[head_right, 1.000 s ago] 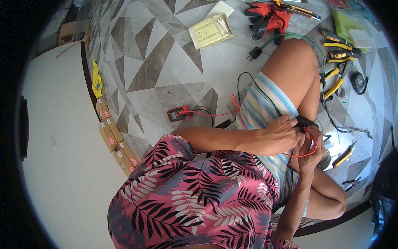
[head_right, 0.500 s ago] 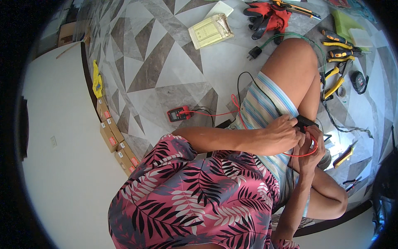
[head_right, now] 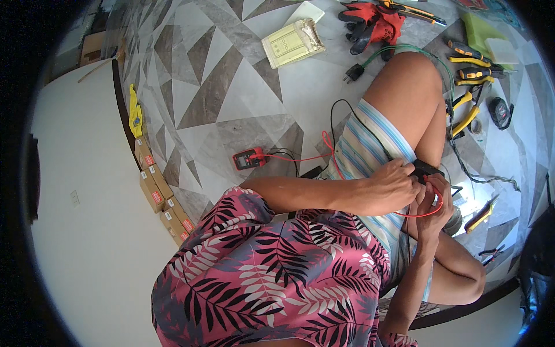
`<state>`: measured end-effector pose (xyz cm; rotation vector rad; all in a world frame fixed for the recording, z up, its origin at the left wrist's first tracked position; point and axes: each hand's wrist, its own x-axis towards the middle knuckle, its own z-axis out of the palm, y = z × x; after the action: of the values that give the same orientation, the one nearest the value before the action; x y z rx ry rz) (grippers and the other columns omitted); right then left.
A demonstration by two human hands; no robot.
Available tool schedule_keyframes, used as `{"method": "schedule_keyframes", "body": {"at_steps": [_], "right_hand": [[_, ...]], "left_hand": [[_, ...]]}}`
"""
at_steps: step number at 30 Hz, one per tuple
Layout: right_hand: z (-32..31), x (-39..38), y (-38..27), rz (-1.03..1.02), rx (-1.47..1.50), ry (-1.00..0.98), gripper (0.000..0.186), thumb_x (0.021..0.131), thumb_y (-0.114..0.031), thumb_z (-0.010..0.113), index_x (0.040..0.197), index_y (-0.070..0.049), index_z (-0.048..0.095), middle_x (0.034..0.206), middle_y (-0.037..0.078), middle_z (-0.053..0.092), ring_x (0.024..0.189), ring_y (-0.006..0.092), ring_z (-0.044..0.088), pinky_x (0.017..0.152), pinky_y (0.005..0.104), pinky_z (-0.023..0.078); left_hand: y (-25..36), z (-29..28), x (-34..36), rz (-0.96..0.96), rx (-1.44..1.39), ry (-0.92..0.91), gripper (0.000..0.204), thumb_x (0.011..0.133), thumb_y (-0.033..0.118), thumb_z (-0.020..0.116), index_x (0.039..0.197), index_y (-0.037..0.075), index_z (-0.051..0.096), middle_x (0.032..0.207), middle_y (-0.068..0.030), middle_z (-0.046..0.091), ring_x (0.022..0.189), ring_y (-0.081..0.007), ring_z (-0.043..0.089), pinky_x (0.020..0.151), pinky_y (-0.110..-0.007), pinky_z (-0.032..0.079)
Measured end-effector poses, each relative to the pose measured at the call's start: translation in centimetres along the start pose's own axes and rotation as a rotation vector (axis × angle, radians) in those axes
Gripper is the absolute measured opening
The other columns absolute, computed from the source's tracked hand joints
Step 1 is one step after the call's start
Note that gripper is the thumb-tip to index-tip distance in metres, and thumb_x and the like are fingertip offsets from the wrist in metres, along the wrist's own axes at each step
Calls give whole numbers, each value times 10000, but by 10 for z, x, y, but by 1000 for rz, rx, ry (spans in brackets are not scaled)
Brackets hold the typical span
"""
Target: The person is repairing or testing an electrical outlet component using a multimeter and various hand tools while sitting on the floor.
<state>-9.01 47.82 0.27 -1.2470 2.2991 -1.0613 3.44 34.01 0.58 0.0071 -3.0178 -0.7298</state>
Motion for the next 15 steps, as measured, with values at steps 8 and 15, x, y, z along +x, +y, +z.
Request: {"method": "schedule_keyframes", "body": {"at_steps": [8, 15], "right_hand": [[-7, 0, 2, 28, 1, 34, 153, 898, 42, 648, 1044, -2, 662, 1043, 160, 711, 934, 303, 721, 805, 374, 563], [-1, -14, -2, -150, 31, 65, 238, 744, 21, 740, 960, -11, 645, 1025, 173, 630, 869, 343, 678, 693, 403, 561]], "left_hand": [[3, 2, 7, 19, -27, 21, 121, 786, 165, 630, 807, 63, 692, 781, -68, 698, 890, -229, 642, 795, -371, 457], [-15, -25, 2, 10, -242, -87, 262, 770, 17, 613, 1020, 50, 683, 884, -106, 689, 913, -286, 636, 850, -433, 492]]}}
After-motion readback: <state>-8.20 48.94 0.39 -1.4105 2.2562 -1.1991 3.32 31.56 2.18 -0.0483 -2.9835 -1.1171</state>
